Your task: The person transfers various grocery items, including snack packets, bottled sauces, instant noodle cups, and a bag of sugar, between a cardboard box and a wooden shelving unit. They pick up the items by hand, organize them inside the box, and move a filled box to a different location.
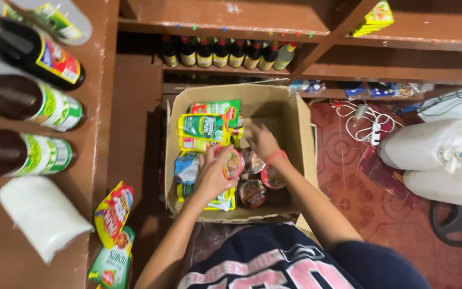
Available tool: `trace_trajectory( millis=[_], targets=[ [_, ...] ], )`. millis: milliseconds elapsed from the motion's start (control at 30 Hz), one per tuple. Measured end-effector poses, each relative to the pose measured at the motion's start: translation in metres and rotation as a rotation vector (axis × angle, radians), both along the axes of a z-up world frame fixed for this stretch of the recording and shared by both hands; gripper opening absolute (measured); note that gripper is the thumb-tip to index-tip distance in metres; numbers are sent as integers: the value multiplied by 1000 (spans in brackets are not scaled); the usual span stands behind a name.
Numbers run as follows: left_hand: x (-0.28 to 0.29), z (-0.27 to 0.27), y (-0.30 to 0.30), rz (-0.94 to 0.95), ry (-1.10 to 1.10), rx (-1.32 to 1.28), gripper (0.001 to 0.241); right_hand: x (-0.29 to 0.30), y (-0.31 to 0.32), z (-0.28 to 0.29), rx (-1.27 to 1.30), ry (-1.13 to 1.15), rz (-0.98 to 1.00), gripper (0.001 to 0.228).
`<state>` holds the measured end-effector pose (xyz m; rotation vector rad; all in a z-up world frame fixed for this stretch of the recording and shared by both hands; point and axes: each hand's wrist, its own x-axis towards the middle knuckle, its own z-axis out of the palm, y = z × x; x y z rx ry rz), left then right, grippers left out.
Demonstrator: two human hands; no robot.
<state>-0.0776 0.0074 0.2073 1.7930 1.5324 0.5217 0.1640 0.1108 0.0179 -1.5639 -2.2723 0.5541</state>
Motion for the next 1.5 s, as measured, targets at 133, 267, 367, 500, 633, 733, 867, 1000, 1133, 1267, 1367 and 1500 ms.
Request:
trace_trajectory(
  millis=[133,267,367,500,633,733,867,1000,1133,1267,1367,1500],
  targets=[
    [-23,1,-8,135,-34,63,95,-76,46,16,-179,624,-15,51],
    [-40,-4,-11,213,-32,54,97,-106,58,-41,-283,523,-213,41],
    [-43,-14,-12,246,-15,55,96,-99,59,-109,-271,547,-325,25],
    [-42,-22,-7,230,-24,34,96,-99,53,-36,-182,526,-448,18],
    [-39,-23,-1,195,-56,90,98,-49,57,-9,-118,422,-396,20],
    [-38,-18,2,219,-57,32,97,-8,52,10,-30,298,-373,22],
    [-35,-27,3,198,-89,51,96,32,44,2,28,210,-422,18],
    [-35,-30,0,204,-58,19,93,74,38,-65,28,128,-467,21],
    [-43,-15,6,214,-70,89,97,93,46,-124,-8,213,-448,22],
    [-53,-16,0,232,-38,36,99,72,29,-90,129,-77,-172,62],
    [-61,-11,1,253,-39,113,97,30,19,-30,-102,-106,-335,51],
    [-68,20,4,305,-6,20,98,-10,0,-55,-433,5,56,34]
  ],
)
